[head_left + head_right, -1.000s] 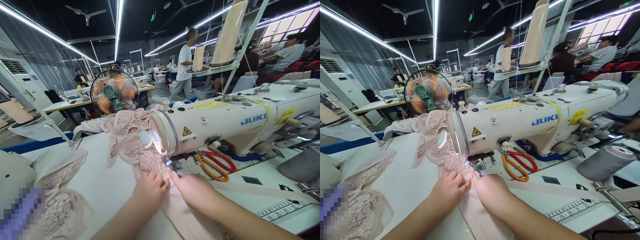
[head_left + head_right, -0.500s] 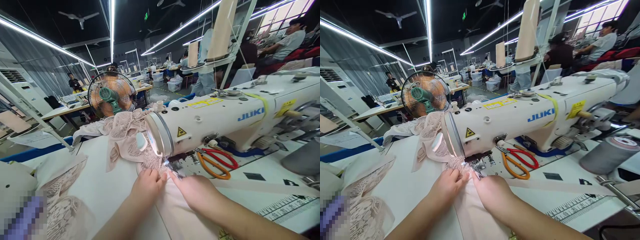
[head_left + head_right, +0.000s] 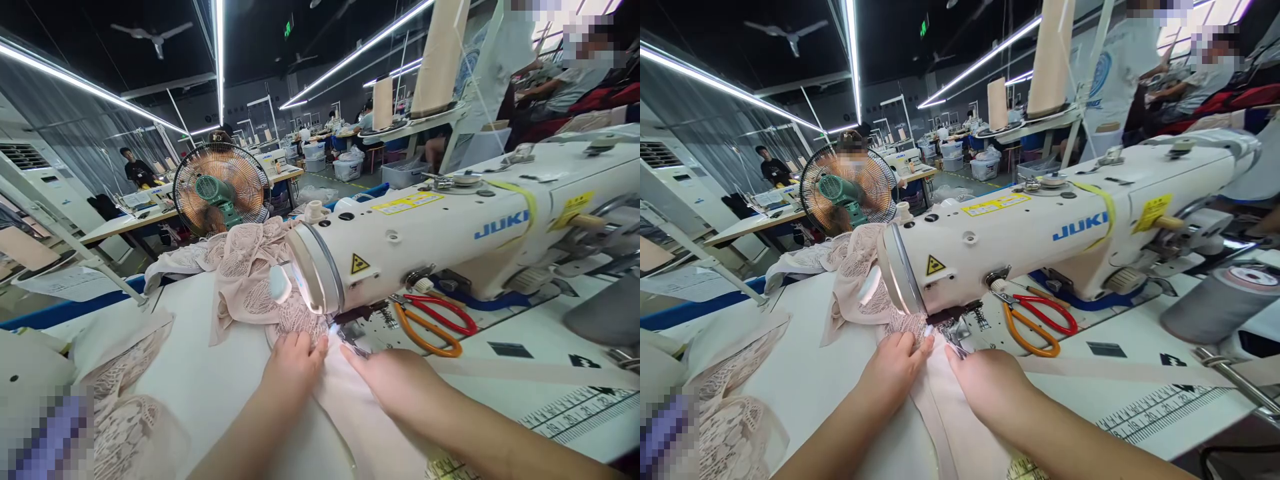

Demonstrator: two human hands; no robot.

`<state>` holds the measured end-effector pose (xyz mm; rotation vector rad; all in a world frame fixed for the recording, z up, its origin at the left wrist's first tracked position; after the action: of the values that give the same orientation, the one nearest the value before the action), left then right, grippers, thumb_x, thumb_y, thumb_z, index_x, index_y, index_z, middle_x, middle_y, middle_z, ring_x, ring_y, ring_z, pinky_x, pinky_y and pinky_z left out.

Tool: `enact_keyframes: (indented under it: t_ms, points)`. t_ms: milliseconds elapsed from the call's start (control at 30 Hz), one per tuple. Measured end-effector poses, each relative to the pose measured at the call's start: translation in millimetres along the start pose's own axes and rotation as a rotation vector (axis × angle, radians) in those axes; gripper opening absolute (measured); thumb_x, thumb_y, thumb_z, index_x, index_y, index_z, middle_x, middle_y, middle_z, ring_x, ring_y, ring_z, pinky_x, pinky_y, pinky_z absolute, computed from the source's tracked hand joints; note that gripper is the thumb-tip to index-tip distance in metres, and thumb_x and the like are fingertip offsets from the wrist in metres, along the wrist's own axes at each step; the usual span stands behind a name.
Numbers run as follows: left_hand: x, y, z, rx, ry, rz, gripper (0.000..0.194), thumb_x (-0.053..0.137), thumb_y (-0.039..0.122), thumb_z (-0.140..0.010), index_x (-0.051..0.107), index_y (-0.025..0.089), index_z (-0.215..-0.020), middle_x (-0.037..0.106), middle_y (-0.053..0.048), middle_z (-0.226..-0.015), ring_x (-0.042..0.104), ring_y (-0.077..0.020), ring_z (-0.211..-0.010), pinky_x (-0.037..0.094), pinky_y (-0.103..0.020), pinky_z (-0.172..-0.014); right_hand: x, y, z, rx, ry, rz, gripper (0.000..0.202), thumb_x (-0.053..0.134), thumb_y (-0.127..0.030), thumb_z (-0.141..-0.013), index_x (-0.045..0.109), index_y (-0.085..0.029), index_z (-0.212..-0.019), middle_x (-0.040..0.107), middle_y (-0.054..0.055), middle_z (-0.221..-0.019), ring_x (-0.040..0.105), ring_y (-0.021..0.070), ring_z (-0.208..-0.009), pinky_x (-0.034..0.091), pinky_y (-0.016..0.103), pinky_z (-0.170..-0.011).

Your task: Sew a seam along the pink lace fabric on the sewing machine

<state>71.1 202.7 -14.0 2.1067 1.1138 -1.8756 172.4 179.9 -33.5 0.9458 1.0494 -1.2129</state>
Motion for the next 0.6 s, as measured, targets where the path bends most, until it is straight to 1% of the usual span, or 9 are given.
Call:
enact_keyframes:
  t_ms: [133,267,333,400,467,500,533,600]
  points:
    - [2.9,-0.4,-1.7,-0.018,-0.04,-0.022,0.047,0.046,0.005,-0.086,0.05,0.021,-0.13,0.057,-0.005,-0.078,0.054,-0.0204,-0.071,0.042,-0.03,-0.062,-0.9,0.7,1.4,-0.002,-0.033,-0.01,0.085,0.064,-0.001,-0.063,0.045,-0.028,-0.141,0.071,0.008,-0.07,0.067,0.0285,-0.064,0.031,0.026,-0.047]
    - [5.4,-3.7,-2.9,-0.044,-0.092,-0.023,0.049,0.047,0.005,-0.086,0.05,0.023,-0.131,0.057,-0.005,-0.078,0.055,-0.0207,-0.073,0.043,-0.031,-0.064,-0.1,1.7,2.6,-0.012,-0.076,-0.036,0.08,0.061,-0.003,-0.07,0.04,-0.024,-0.144,0.072,0.011,-0.077,0.067,0.0304,-0.069,0.027,0.027,-0.046]
    - [2.2,-7.7,-2.6,-0.064,-0.092,-0.015,0.049,0.048,0.006,-0.085,0.05,0.023,-0.131,0.058,-0.005,-0.081,0.056,-0.0209,-0.075,0.044,-0.031,-0.066,0.4,3.5,5.4,-0.023,-0.085,-0.052,0.077,0.059,-0.003,-0.073,0.039,-0.023,-0.145,0.072,0.011,-0.078,0.067,0.0309,-0.07,0.025,0.028,-0.046]
    - [-5.0,-7.8,-1.7,-0.054,-0.072,0.019,0.045,0.048,0.008,-0.086,0.052,0.022,-0.128,0.061,-0.008,-0.09,0.057,-0.0225,-0.081,0.047,-0.034,-0.072,-0.3,6.8,11.5,-0.041,-0.07,-0.066,0.071,0.056,-0.004,-0.075,0.042,-0.024,-0.142,0.071,0.01,-0.081,0.067,0.0303,-0.072,0.023,0.029,-0.047]
    - [-13.7,0.6,-0.2,-0.002,-0.064,0.092,0.037,0.045,0.009,-0.087,0.056,0.019,-0.121,0.061,-0.011,-0.104,0.057,-0.023,-0.09,0.048,-0.035,-0.077,-0.8,9.6,21.8,-0.085,-0.044,-0.075,0.057,0.053,-0.006,-0.079,0.051,-0.026,-0.133,0.069,0.008,-0.086,0.066,0.029,-0.075,0.023,0.03,-0.049]
    - [-18.0,7.7,0.6,0.03,-0.072,0.137,0.034,0.043,0.009,-0.088,0.058,0.018,-0.117,0.061,-0.011,-0.109,0.056,-0.022,-0.091,0.048,-0.033,-0.077,-0.8,9.4,28.4,-0.127,-0.03,-0.084,0.049,0.051,-0.009,-0.083,0.055,-0.027,-0.128,0.067,0.008,-0.089,0.065,0.0282,-0.077,0.024,0.03,-0.051]
    - [-21.6,16.3,1.4,0.062,-0.094,0.183,0.032,0.042,0.01,-0.088,0.059,0.017,-0.114,0.061,-0.01,-0.109,0.057,-0.0206,-0.09,0.048,-0.031,-0.075,-0.3,8.8,35.6,-0.176,-0.019,-0.091,0.041,0.048,-0.011,-0.087,0.058,-0.027,-0.123,0.065,0.008,-0.089,0.063,0.0274,-0.077,0.025,0.03,-0.052]
    - [-26.5,33.5,2.3,0.098,-0.165,0.244,0.028,0.044,0.017,-0.089,0.058,0.015,-0.113,0.062,-0.009,-0.102,0.057,-0.0191,-0.081,0.048,-0.028,-0.066,5.1,8.1,50.1,-0.262,-0.031,-0.092,0.033,0.042,-0.015,-0.091,0.061,-0.026,-0.115,0.062,0.009,-0.089,0.062,0.0264,-0.076,0.026,0.03,-0.053]
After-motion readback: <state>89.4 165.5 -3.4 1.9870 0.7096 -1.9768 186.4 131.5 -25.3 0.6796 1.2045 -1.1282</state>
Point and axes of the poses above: each hand's wrist, its own z-axis away from the middle knuckle, its own x-axis out of the palm, y = z × x, the point moved 9 cm from there along -z, towards the middle knuckle
